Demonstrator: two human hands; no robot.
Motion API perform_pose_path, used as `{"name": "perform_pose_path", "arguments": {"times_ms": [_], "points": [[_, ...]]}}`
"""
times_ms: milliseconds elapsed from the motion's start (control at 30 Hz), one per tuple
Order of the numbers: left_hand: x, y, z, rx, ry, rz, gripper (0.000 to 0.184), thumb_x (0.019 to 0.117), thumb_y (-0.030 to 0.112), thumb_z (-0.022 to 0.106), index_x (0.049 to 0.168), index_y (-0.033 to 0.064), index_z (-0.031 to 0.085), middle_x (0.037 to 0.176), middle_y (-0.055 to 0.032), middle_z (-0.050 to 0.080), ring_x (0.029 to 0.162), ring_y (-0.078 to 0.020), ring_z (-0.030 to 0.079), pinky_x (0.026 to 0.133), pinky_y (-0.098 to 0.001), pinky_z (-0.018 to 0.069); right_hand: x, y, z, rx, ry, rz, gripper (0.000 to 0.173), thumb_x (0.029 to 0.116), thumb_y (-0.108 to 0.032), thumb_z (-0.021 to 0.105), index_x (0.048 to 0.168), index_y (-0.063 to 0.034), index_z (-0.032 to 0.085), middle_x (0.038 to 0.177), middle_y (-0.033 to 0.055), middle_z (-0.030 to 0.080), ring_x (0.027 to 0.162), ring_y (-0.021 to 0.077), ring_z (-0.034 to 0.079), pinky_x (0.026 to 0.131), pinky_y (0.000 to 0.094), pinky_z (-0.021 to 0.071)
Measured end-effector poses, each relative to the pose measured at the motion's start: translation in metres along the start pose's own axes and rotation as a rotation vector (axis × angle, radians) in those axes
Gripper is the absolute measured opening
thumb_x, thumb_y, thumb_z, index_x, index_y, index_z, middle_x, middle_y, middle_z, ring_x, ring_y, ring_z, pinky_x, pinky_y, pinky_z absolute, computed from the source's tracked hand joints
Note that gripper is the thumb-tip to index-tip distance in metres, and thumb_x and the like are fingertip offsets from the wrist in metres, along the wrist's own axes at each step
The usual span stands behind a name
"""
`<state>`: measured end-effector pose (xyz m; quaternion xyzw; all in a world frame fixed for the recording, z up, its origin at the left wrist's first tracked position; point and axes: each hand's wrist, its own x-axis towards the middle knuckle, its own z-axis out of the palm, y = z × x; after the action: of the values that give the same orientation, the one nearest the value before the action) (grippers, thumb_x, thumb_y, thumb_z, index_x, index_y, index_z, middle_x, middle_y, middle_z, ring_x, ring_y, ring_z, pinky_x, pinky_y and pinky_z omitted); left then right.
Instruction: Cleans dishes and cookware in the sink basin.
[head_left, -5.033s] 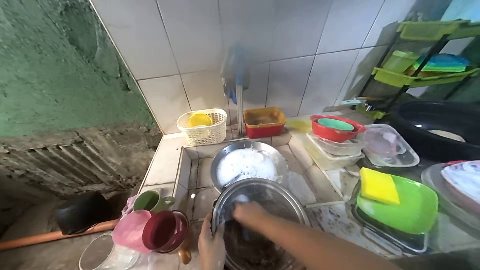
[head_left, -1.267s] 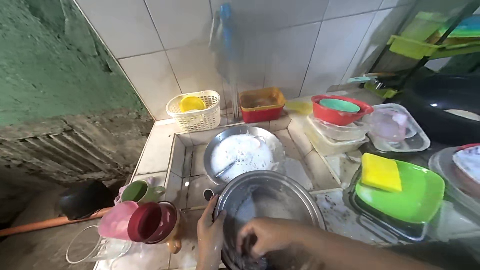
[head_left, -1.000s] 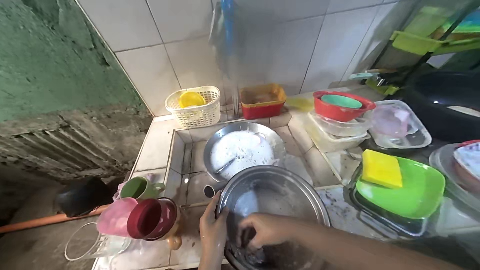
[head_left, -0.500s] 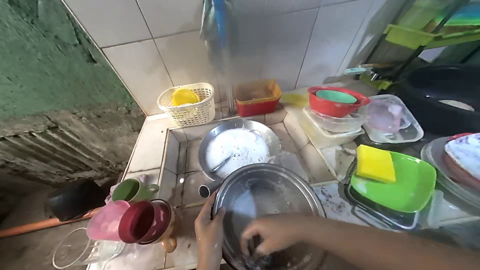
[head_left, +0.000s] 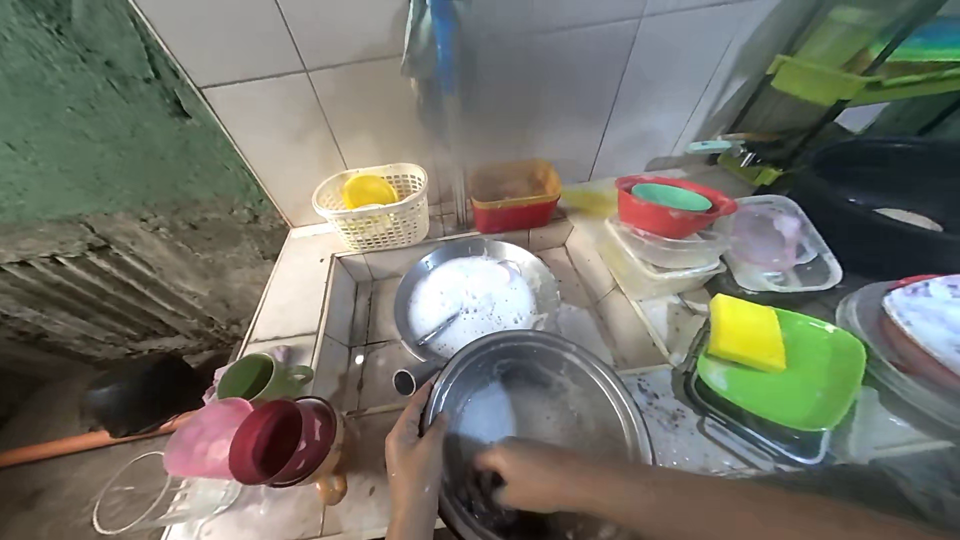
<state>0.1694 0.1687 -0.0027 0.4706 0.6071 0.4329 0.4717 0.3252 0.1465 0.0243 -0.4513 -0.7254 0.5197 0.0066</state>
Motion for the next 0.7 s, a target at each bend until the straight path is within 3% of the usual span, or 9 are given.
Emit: {"name": "perform_pose_path", "arguments": {"times_ms": [100,167,200,333,400,433,533,633,700], "points": [[-0.007,0.003,0.004,-0.038,0.009,-0.011,0.041,0.0949,-0.005,0.061,0.136,-0.0002,0.062,0.131,-0.0147,0.066,0.115,-0.0130,0.064,0.098,-0.0279,0.0511,0.038,-0.005,0.008,0.215,0.271,0.303,0.039,0.1059,-0.011,0.050,0.142,0.0022,0.048,0.137,0.0248,0.057,0.130,0.0364,0.056,0.109,0.0522,0.0434],[-0.010,0.004,0.004,-0.047,0.015,-0.016,0.042,0.0956,-0.005,0.060,0.137,-0.0002,0.060,0.133,-0.0155,0.064,0.117,-0.0131,0.063,0.099,-0.0276,0.0503,0.056,0.003,-0.001,0.400,0.400,0.414,0.041,0.1050,-0.016,0.056,0.141,0.0016,0.049,0.137,0.0234,0.057,0.130,0.0329,0.056,0.110,0.0481,0.0425],[-0.011,0.004,0.004,-0.052,0.018,-0.018,0.043,0.0955,-0.006,0.060,0.138,-0.0007,0.059,0.134,-0.0161,0.063,0.118,-0.0130,0.063,0.099,-0.0272,0.0498,0.058,0.007,-0.004,0.371,0.385,0.406,0.039,0.1042,-0.015,0.057,0.139,0.0027,0.052,0.136,0.0238,0.058,0.129,0.0334,0.056,0.109,0.0486,0.0426],[-0.009,0.000,0.000,-0.053,0.019,-0.022,0.041,0.0951,-0.005,0.060,0.136,-0.0020,0.061,0.129,-0.0173,0.065,0.113,-0.0139,0.064,0.096,-0.0277,0.0514,0.018,0.003,-0.008,-0.156,-0.143,0.206,0.032,0.0953,-0.002,0.065,0.125,0.0085,0.064,0.123,0.0337,0.063,0.119,0.0496,0.059,0.099,0.0670,0.0435],[-0.006,0.000,-0.002,-0.057,0.010,-0.024,0.039,0.0949,-0.005,0.061,0.134,-0.0020,0.062,0.127,-0.0167,0.067,0.111,-0.0124,0.066,0.095,-0.0265,0.0522,0.006,0.006,-0.014,-0.270,-0.320,0.144,0.031,0.0945,-0.002,0.068,0.124,0.0054,0.067,0.122,0.0320,0.065,0.117,0.0487,0.059,0.098,0.0662,0.0431],[-0.006,0.001,-0.001,-0.061,0.008,-0.027,0.038,0.0951,-0.005,0.061,0.133,-0.0019,0.063,0.127,-0.0166,0.067,0.111,-0.0120,0.066,0.095,-0.0262,0.0522,0.007,0.010,-0.014,-0.253,-0.325,0.125,0.031,0.0949,-0.003,0.068,0.125,0.0057,0.067,0.121,0.0317,0.065,0.116,0.0479,0.060,0.097,0.0654,0.0432],[-0.007,0.005,0.001,-0.048,-0.005,-0.028,0.040,0.0958,-0.004,0.061,0.136,-0.0026,0.060,0.133,-0.0165,0.064,0.117,-0.0124,0.063,0.099,-0.0265,0.0499,0.032,0.017,0.000,-0.010,-0.022,0.170,0.033,0.0992,-0.005,0.061,0.131,0.0065,0.059,0.124,0.0315,0.062,0.118,0.0463,0.060,0.100,0.0639,0.0445],[-0.010,0.002,0.000,-0.043,-0.008,-0.035,0.042,0.0980,-0.004,0.057,0.140,-0.0032,0.056,0.136,-0.0180,0.062,0.120,-0.0143,0.062,0.102,-0.0277,0.0491,0.058,0.008,0.001,0.455,0.472,0.412,0.043,0.1059,-0.009,0.049,0.146,0.0041,0.043,0.141,0.0259,0.055,0.132,0.0358,0.054,0.111,0.0498,0.0419],[-0.013,0.001,0.000,-0.037,-0.003,-0.038,0.043,0.0986,-0.004,0.056,0.142,-0.0021,0.054,0.136,-0.0180,0.062,0.118,-0.0142,0.063,0.100,-0.0276,0.0503,0.071,0.011,0.000,0.848,0.873,0.530,0.044,0.1066,-0.010,0.049,0.147,0.0031,0.039,0.136,0.0275,0.056,0.125,0.0354,0.059,0.103,0.0481,0.0492]]}}
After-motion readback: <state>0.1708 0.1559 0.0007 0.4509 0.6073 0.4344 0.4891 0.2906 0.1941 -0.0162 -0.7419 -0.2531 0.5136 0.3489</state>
